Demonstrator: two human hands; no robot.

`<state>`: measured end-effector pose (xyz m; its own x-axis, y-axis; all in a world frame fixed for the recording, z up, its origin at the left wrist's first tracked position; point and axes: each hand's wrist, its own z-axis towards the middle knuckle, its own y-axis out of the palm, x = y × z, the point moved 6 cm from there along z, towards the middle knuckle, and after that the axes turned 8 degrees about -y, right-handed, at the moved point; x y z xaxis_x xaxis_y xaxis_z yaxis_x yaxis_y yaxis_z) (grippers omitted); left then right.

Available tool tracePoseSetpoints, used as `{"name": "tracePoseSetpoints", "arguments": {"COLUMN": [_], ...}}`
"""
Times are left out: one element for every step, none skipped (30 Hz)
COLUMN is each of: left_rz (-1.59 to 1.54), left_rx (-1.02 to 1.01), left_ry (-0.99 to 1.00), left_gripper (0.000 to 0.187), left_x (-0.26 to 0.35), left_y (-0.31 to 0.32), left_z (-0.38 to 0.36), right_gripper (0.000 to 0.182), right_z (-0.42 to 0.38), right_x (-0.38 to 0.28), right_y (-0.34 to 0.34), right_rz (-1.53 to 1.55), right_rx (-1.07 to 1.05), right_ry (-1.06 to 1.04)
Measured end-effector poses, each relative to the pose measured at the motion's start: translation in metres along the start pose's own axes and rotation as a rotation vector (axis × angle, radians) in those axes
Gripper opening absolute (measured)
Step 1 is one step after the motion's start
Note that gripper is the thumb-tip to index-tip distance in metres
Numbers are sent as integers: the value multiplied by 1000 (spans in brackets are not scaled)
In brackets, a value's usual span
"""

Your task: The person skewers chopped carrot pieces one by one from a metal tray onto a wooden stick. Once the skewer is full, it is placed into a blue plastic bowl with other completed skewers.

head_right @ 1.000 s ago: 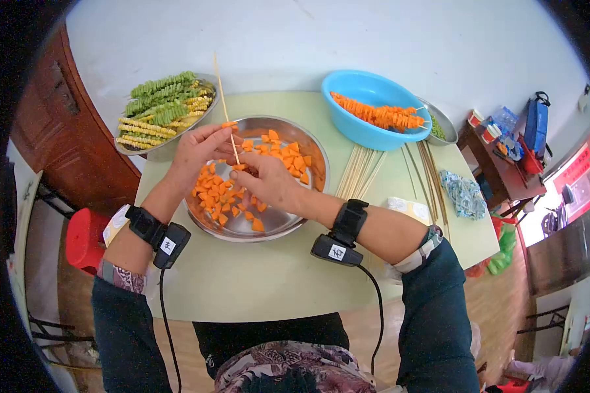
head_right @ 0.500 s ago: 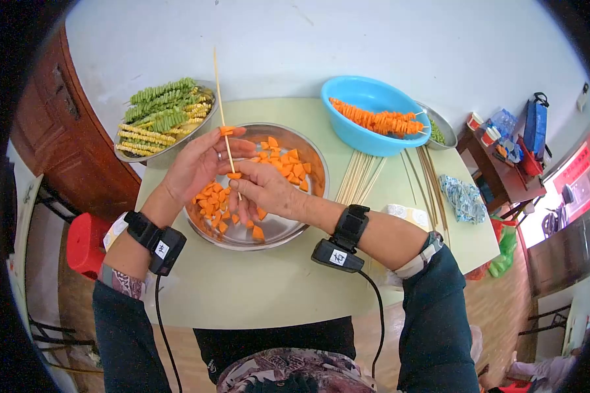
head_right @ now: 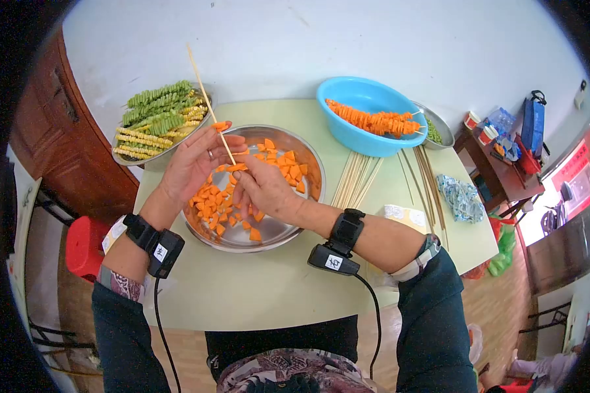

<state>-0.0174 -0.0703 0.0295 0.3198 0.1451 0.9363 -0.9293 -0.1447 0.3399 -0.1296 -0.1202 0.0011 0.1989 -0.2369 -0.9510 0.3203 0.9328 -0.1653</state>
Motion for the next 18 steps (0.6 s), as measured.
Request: {"name": "tracePoseSetpoints", "arguments": {"left_rz": [-6, -4, 2, 8, 7, 20, 33, 32, 27, 23, 23, -9, -42, -42, -69, -97, -98, -107], "left_rx": [4, 4, -6, -15, -16, -27, -37, -36, -28, -22, -22, -42, -61, -62, -86, -109, -109, -115], "left_ry": [1, -2, 4, 9, 5, 6, 8, 8, 3, 0, -1, 13, 26, 25, 34, 41, 39, 26], "left_gripper": [37, 37, 36, 34, 34, 32, 30, 30, 28, 27, 27, 26, 26, 26, 26, 25, 25, 25], "left_x": [0, 0, 0, 0, 0, 1, 1, 2, 2, 3, 2, 2, 2, 2, 2, 2, 3, 5], "left_y": [0, 0, -1, -1, -3, -3, -2, -1, 1, 2, 2, 2, 3, 4, 5, 6, 7, 8], "left_z": [0, 0, 0, 0, 0, 1, 0, -1, -1, -2, -2, -1, 0, 0, 0, -1, -1, -1], "right_gripper": [32, 32, 32, 31, 31, 31, 31, 31, 32, 32, 32, 33, 35, 35, 35, 35, 35, 35], "right_z": [0, 0, 1, 0, -1, -2, -3, -3, -3, -2, -2, -2, -2, -1, -1, -1, -1, 0], "right_x": [0, 1, 1, 1, 1, -1, -2, -3, -3, -3, -4, -3, -3, -3, -2, -1, -2, -4], "right_y": [0, 0, 1, 2, 2, 3, 4, 4, 5, 5, 4, 4, 5, 5, 4, 4, 4, 4], "right_rz": [-11, -9, -12, -16, -14, -18, -23, -23, -12, -3, -3, 15, 32, 33, 50, 67, 69, 50], "right_rx": [-9, -7, -18, -30, -28, -29, -31, -32, -34, -35, -35, -52, -70, -69, -63, -56, -55, -66], "right_ry": [-6, -6, -16, -25, -22, -19, -15, -14, -7, -1, 0, 2, 3, 4, 3, 3, 4, -8]}}
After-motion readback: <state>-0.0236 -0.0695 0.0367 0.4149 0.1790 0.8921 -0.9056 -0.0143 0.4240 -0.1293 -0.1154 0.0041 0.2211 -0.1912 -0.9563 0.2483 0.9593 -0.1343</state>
